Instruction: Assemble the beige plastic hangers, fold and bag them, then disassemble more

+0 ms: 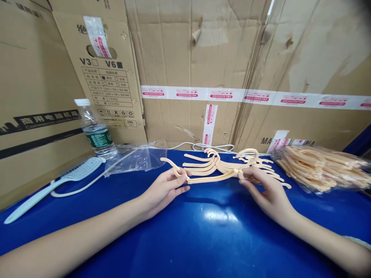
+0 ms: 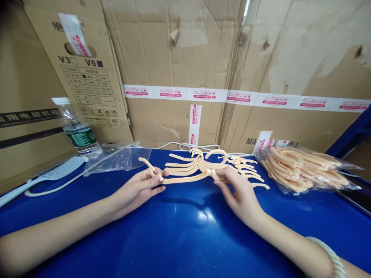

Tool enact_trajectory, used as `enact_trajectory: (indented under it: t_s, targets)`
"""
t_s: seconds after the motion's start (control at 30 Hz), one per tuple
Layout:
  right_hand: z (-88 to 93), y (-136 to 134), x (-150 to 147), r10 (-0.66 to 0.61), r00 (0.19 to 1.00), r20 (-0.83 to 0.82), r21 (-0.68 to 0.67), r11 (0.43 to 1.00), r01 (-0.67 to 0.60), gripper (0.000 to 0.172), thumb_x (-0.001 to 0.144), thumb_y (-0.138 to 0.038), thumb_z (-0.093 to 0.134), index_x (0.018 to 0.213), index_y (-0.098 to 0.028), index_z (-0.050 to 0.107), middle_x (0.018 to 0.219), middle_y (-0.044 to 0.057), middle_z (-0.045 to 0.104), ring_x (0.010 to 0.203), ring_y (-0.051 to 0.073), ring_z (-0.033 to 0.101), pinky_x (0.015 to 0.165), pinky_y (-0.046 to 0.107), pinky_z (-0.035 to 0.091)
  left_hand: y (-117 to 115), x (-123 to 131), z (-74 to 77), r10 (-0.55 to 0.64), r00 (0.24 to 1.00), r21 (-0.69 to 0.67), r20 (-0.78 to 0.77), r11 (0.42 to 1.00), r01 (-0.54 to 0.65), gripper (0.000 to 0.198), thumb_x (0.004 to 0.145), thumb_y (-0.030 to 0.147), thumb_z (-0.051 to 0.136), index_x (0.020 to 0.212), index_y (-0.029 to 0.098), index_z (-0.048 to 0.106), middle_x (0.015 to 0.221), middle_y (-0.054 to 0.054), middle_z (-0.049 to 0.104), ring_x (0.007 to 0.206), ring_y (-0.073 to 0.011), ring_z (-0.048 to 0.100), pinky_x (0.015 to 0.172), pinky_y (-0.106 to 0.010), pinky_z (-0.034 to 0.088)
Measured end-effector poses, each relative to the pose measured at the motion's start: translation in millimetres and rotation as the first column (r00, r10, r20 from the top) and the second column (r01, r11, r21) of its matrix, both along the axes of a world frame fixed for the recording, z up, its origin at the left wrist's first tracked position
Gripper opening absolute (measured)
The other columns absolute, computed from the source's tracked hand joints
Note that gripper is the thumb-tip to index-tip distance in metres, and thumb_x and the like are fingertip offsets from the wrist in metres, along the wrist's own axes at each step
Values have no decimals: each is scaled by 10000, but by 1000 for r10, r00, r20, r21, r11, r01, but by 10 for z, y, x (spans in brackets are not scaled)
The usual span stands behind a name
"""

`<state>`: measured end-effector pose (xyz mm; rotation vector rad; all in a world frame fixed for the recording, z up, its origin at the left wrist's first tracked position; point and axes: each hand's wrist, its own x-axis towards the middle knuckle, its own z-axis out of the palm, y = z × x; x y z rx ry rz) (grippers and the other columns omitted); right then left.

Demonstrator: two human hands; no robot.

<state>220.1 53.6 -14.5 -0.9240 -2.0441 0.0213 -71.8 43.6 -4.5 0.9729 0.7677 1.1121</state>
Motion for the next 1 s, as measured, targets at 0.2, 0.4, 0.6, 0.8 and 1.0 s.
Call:
enact_trajectory:
  t_s: [0.2,0.4,0.6,0.8,1.0]
  targets:
    - [-23,-39,-4,-30,999,13,126,992,28,65,924,-214,529,979,-235,557,844,46,661,739,200,651,679,309,525,26,-40,-8,-126,992,-36,21,991,127,254,691,255,842,764,157,619,962,-61,674,787,-154,615,764,-303,455]
    - [-2,-40,-8,-53,998,41,209,977,43,104,907,-154,544,978,-230,555,835,42,660,745,197,648,674,302,514,42,-55,-33,-159,985,-40,66,986,162,204,711,219,808,764,149,624,959,-74,689,822,-186,665,825,-324,456]
    - [-9,-34,-3,-61,998,15,223,973,56,74,911,-177,551,957,-229,577,862,59,681,808,225,666,722,339,527,26,-48,0,-153,987,-45,50,987,156,188,708,202,791,735,146,613,952,-66,687,785,-174,661,816,-316,447]
    - [-28,-40,-2,-62,997,46,255,966,48,112,907,-154,564,966,-244,595,902,55,704,822,228,684,722,343,531,24,-42,10,-142,989,-37,33,989,143,203,697,212,796,729,148,606,920,-63,681,759,-171,643,795,-324,440]
    - [-11,-97,-19,3,998,65,258,966,-20,237,900,-83,539,1047,-259,598,934,48,693,877,221,677,760,342,535,35,-26,-31,-95,995,-25,18,995,95,233,672,218,828,713,144,611,860,-55,695,700,-145,623,765,-315,444]
